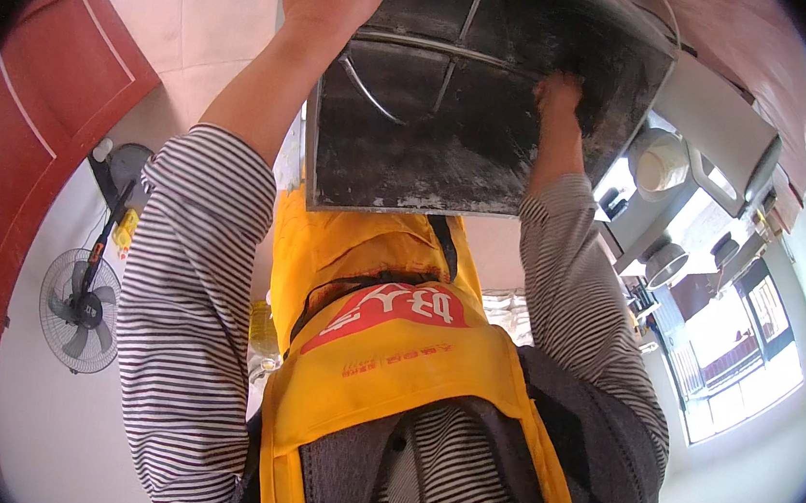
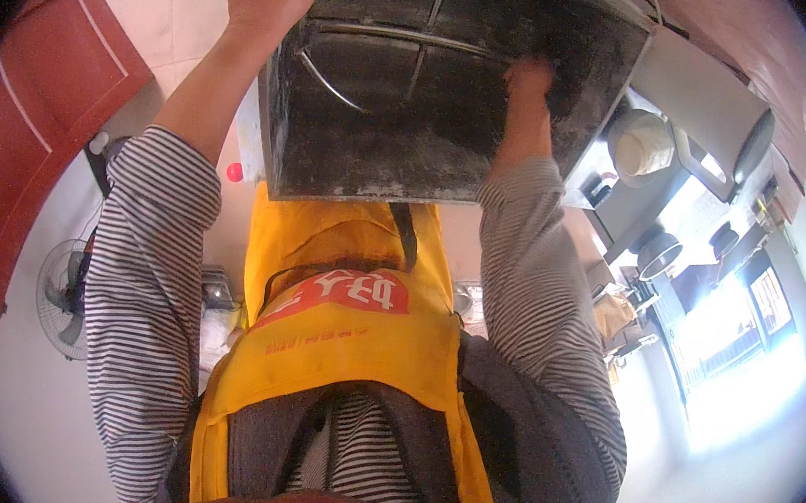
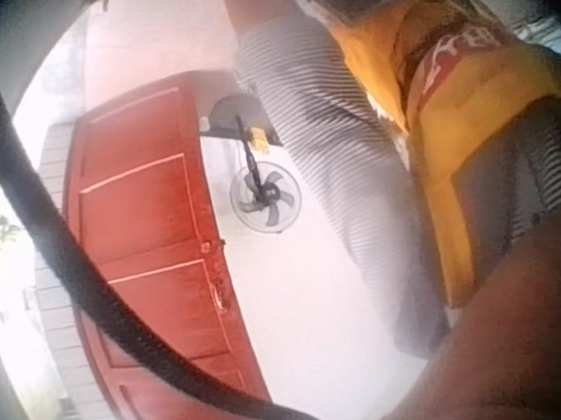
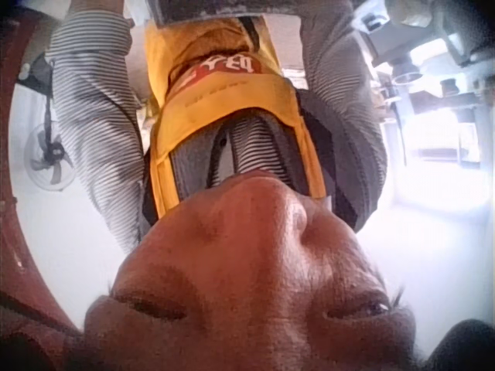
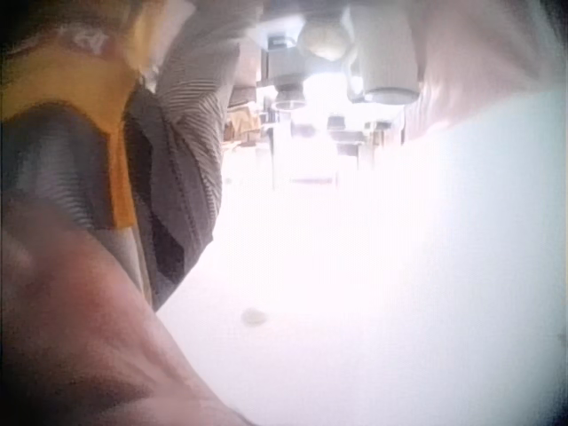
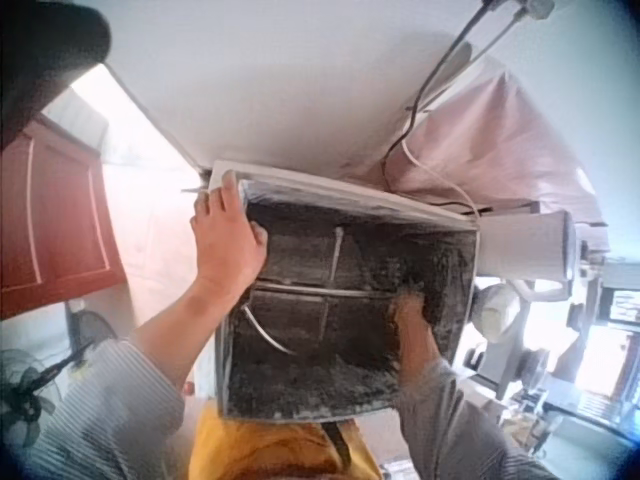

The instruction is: The person cleans the interior of a large industrial dough mixer using a small brush and a scraper. They scrub the sides and bottom of the mixing bowl and remove dough residue from the metal mixing arms.

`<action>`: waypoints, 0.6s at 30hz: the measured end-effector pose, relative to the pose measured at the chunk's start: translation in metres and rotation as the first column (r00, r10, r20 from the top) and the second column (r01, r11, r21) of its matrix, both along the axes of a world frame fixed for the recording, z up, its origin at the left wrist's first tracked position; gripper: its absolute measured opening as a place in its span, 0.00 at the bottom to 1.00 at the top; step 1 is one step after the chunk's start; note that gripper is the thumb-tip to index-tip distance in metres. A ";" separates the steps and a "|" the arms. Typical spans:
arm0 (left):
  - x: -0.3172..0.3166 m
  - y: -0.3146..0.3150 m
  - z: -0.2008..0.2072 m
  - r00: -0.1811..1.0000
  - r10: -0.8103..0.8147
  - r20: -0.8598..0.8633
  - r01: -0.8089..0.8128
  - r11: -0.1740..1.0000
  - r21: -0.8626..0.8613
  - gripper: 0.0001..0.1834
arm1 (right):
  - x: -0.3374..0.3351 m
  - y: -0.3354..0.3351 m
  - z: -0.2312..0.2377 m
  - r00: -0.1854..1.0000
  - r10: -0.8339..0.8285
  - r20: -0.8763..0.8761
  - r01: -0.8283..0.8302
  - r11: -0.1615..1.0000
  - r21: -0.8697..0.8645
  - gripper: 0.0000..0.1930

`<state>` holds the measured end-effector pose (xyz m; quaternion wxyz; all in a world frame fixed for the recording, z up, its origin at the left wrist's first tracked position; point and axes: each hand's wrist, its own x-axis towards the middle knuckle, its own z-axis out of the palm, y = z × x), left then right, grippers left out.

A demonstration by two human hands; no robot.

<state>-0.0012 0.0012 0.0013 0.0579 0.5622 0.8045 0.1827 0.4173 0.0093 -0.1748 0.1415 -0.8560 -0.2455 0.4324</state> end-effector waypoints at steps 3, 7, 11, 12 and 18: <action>-0.002 -0.001 -0.007 1.000 -0.003 -0.029 0.004 1.000 0.026 0.42 | -0.018 0.018 -0.012 0.985 -0.129 -0.115 0.129 0.992 -0.008 0.13; -0.001 -0.002 -0.003 1.000 -0.016 -0.020 0.016 1.000 0.023 0.41 | -0.029 0.011 0.001 0.945 -0.241 -0.220 0.263 0.962 0.077 0.13; -0.004 -0.007 -0.001 1.000 -0.001 -0.019 0.001 1.000 0.027 0.41 | -0.037 0.001 0.009 0.921 -0.280 -0.272 0.325 0.936 0.136 0.13; -0.004 -0.004 -0.001 0.999 -0.027 -0.028 0.028 0.999 0.032 0.41 | -0.033 0.016 -0.001 0.935 -0.258 -0.241 0.290 0.951 0.108 0.13; -0.002 0.000 -0.003 0.997 -0.071 -0.006 0.071 0.994 0.077 0.42 | -0.045 0.048 -0.033 0.947 -0.233 -0.223 0.231 0.972 -0.036 0.10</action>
